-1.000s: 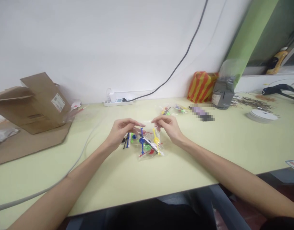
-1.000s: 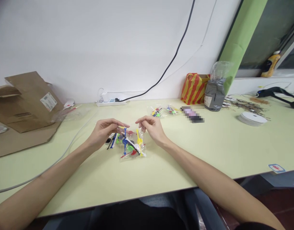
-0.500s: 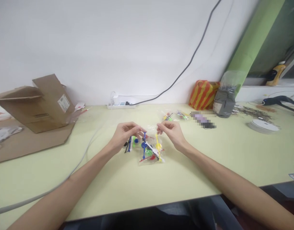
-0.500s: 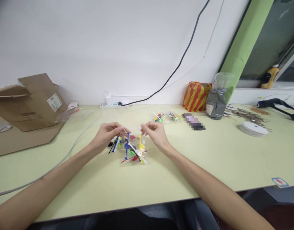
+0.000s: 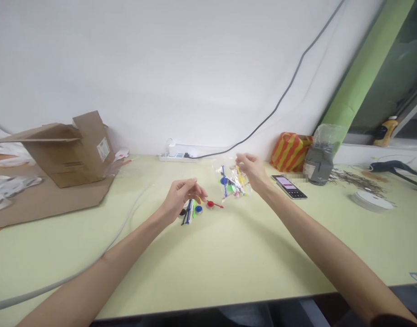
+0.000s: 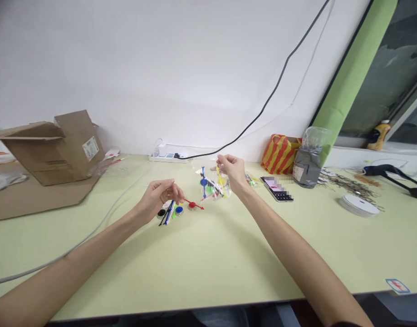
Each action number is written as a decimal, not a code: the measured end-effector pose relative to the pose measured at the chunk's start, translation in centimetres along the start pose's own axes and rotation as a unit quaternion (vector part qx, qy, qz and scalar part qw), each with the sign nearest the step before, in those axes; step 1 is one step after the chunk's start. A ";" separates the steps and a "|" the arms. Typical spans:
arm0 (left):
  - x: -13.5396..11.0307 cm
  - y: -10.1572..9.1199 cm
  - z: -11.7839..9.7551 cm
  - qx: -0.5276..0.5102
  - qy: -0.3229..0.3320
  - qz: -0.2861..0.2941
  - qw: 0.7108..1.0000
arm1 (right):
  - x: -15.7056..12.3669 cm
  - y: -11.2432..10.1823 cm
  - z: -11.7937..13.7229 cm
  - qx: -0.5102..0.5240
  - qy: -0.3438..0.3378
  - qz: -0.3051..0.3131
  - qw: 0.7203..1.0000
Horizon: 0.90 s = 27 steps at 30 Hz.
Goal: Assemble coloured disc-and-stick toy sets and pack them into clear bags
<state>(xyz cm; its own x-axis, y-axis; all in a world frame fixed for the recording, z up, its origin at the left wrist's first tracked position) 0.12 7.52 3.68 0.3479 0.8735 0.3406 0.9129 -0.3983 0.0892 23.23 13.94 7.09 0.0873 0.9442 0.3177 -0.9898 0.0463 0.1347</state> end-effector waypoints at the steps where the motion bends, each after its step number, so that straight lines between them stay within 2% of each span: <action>1: 0.0 0.0 0.1 0.003 -0.001 0.001 1.000 | 1.6 -0.2 -0.9 -0.007 0.022 -0.015 1.000; 4: 0.1 -0.2 0.4 0.009 -0.004 0.002 1.000 | 5.1 0.0 -4.3 -0.084 0.091 -0.044 0.991; 9: 0.1 -0.4 0.7 0.008 -0.007 -0.013 1.000 | 7.6 1.4 -8.5 -0.147 0.124 -0.048 0.980; 12: 0.2 -0.9 0.7 0.005 -0.001 -0.035 0.999 | 8.5 1.3 -9.1 -0.199 0.119 -0.047 0.972; 16: 0.6 -3.3 0.6 0.028 0.026 -0.111 0.993 | 8.8 1.5 -7.5 -0.270 0.069 -0.021 0.960; 18: 0.8 -4.8 0.4 0.066 0.038 -0.146 0.986 | 7.5 2.3 -6.3 -0.295 0.036 0.010 0.955; 20: 0.9 -5.7 0.0 0.147 0.057 -0.158 0.975 | 4.8 3.6 -5.3 -0.321 -0.004 0.061 0.945; 21: 0.9 -5.7 -0.2 0.203 0.068 -0.152 0.965 | 2.7 4.8 -4.6 -0.356 -0.058 0.113 0.926; 23: 0.9 -5.1 -0.7 0.339 0.102 -0.121 0.927 | -1.7 6.3 -4.0 -0.391 -0.110 0.183 0.896; 24: 0.9 -4.3 -0.9 0.408 0.122 -0.095 0.900 | -3.7 6.7 -4.0 -0.391 -0.115 0.201 0.891; 27: 0.8 -1.9 -0.3 0.545 0.166 0.002 0.822 | -8.1 6.5 -4.0 -0.406 -0.120 0.195 0.885</action>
<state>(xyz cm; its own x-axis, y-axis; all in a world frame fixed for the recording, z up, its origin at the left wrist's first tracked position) -1.38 8.83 4.08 0.4386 0.6764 0.5917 0.6242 0.2445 -0.7421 15.65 7.89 1.63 -0.3548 0.8474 0.3951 -0.6960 0.0428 -0.7168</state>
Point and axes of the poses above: each hand's wrist, its own x-axis towards the middle knuckle, its own y-axis out of the palm, z = x × y, the point moved 8 cm from there along x, towards the middle knuckle, and after that the axes turned 3 degrees about y, right-handed, at the moved point
